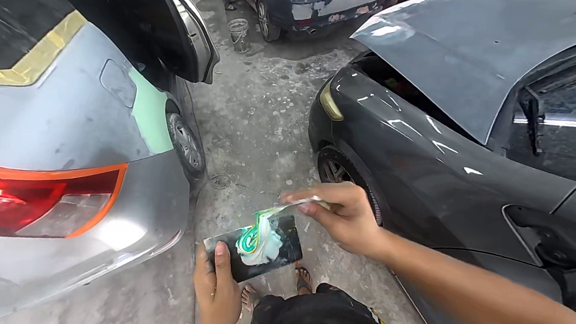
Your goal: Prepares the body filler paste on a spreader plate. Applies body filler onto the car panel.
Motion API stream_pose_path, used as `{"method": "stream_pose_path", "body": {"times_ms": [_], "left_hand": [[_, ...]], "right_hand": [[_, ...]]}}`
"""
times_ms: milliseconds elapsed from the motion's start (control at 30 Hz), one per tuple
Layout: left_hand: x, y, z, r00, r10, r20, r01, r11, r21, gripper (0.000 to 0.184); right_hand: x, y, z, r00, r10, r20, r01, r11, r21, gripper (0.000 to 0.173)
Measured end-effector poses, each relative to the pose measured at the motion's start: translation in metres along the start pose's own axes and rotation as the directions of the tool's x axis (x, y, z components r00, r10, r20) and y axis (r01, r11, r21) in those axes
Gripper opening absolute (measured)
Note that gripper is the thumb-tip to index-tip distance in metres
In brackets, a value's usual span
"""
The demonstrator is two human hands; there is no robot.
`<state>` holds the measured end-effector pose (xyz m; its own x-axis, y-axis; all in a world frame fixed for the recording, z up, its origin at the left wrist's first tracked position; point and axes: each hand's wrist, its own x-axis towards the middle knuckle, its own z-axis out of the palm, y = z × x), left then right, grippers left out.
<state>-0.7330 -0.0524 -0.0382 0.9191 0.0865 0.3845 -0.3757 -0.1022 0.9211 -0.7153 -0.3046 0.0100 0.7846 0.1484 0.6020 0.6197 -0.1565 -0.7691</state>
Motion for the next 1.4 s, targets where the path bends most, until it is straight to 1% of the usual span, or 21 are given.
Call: {"method": "stream_pose_path", "body": {"times_ms": [33, 100, 133, 200, 233, 267, 333, 433, 533, 567, 633, 700, 767, 833, 900, 967, 1033, 1100, 1233, 1333, 1400], "left_hand": [[0.004, 0.002, 0.000, 0.998, 0.063, 0.014, -0.064, 0.995, 0.076, 0.028], [0.007, 0.002, 0.002, 0.988, 0.156, 0.015, -0.156, 0.967, 0.203, 0.032], [0.005, 0.002, 0.003, 0.987, 0.162, 0.005, -0.160, 0.963, 0.216, 0.032], [-0.003, 0.001, 0.008, 0.991, 0.123, -0.054, -0.116, 0.986, 0.124, 0.025], [-0.005, 0.001, 0.010, 0.991, 0.100, -0.086, -0.095, 0.994, 0.058, 0.023], [-0.006, 0.001, 0.014, 0.990, 0.087, -0.112, -0.087, 0.996, 0.002, 0.022], [-0.007, 0.004, 0.022, 0.988, 0.073, -0.137, -0.083, 0.994, -0.067, 0.021], [-0.009, 0.013, 0.031, 0.994, 0.101, -0.033, -0.097, 0.991, 0.092, 0.027], [-0.018, 0.016, 0.032, 0.979, 0.054, 0.199, -0.121, 0.933, 0.339, 0.072], [-0.020, 0.016, 0.031, 0.966, 0.032, 0.258, -0.136, 0.908, 0.397, 0.075], [-0.020, 0.014, 0.027, 0.954, -0.023, 0.300, -0.115, 0.893, 0.435, 0.055], [-0.016, 0.010, 0.022, 0.973, -0.090, 0.211, 0.022, 0.952, 0.305, 0.034], [-0.007, 0.007, 0.020, 0.992, -0.091, 0.086, 0.077, 0.984, 0.159, 0.028], [0.001, 0.006, 0.016, 1.000, -0.021, 0.008, 0.019, 0.988, 0.153, 0.027], [0.001, 0.007, 0.018, 0.998, -0.020, -0.067, 0.030, 0.989, 0.145, 0.026], [-0.005, 0.009, 0.026, 0.978, -0.139, -0.158, 0.143, 0.990, 0.013, 0.026], [-0.010, 0.011, 0.038, 0.945, -0.254, -0.205, 0.228, 0.963, -0.141, 0.030], [-0.015, 0.011, 0.043, 0.927, -0.294, -0.231, 0.249, 0.946, -0.206, 0.030], [-0.023, 0.012, 0.040, 0.917, -0.310, -0.251, 0.265, 0.944, -0.197, 0.030], [-0.023, 0.012, 0.040, 0.917, -0.310, -0.251, 0.252, 0.938, -0.239, 0.031], [-0.022, 0.012, 0.035, 0.915, -0.297, -0.273, 0.238, 0.944, -0.229, 0.032]], "right_hand": [[0.005, 0.001, -0.002, 0.991, 0.084, 0.104, -0.088, 0.996, 0.031, 0.012], [0.016, -0.003, -0.013, 0.914, 0.207, 0.348, -0.099, 0.947, -0.305, 0.017], [0.020, -0.008, -0.018, 0.891, 0.260, 0.372, -0.034, 0.855, -0.518, 0.020], [0.017, -0.008, -0.022, 0.947, 0.258, 0.193, -0.060, 0.730, -0.681, 0.023], [0.010, -0.005, -0.019, 0.970, 0.241, 0.022, -0.176, 0.764, -0.621, 0.024], [0.002, 0.000, -0.012, 0.949, 0.270, -0.160, -0.313, 0.843, -0.437, 0.023], [-0.012, 0.009, 0.012, 0.803, 0.456, -0.383, -0.481, 0.876, 0.034, 0.024], [-0.033, 0.019, 0.044, 0.672, 0.650, -0.356, -0.608, 0.758, 0.237, 0.024], [-0.031, 0.012, 0.052, 0.619, 0.755, -0.213, -0.654, 0.647, 0.391, 0.014], [-0.029, 0.007, 0.049, 0.631, 0.746, -0.211, -0.632, 0.653, 0.418, 0.012], [-0.023, 0.000, 0.037, 0.707, 0.639, -0.303, -0.513, 0.759, 0.401, 0.012], [-0.018, -0.001, 0.024, 0.803, 0.479, -0.355, -0.383, 0.871, 0.308, 0.015], [-0.018, 0.000, 0.015, 0.914, 0.337, -0.225, -0.295, 0.934, 0.203, 0.015], [-0.015, -0.002, 0.002, 0.986, 0.146, 0.076, -0.140, 0.986, -0.086, 0.011], [-0.002, -0.010, -0.016, 0.962, 0.089, 0.258, 0.062, 0.849, -0.525, 0.019], [0.002, -0.013, -0.010, 0.986, 0.134, 0.101, -0.022, 0.698, -0.715, 0.020], [-0.015, -0.016, 0.028, 0.978, 0.208, -0.006, -0.162, 0.739, -0.654, 0.020], [-0.041, -0.019, 0.059, 0.976, 0.196, 0.091, -0.118, 0.836, -0.536, 0.026], [-0.038, -0.008, 0.054, 0.989, 0.138, -0.045, -0.142, 0.845, -0.516, 0.020], [-0.047, -0.016, 0.067, 0.990, 0.111, 0.085, -0.053, 0.864, -0.500, 0.026], [-0.040, -0.011, 0.057, 0.997, 0.077, 0.015, -0.058, 0.859, -0.508, 0.021]]}}
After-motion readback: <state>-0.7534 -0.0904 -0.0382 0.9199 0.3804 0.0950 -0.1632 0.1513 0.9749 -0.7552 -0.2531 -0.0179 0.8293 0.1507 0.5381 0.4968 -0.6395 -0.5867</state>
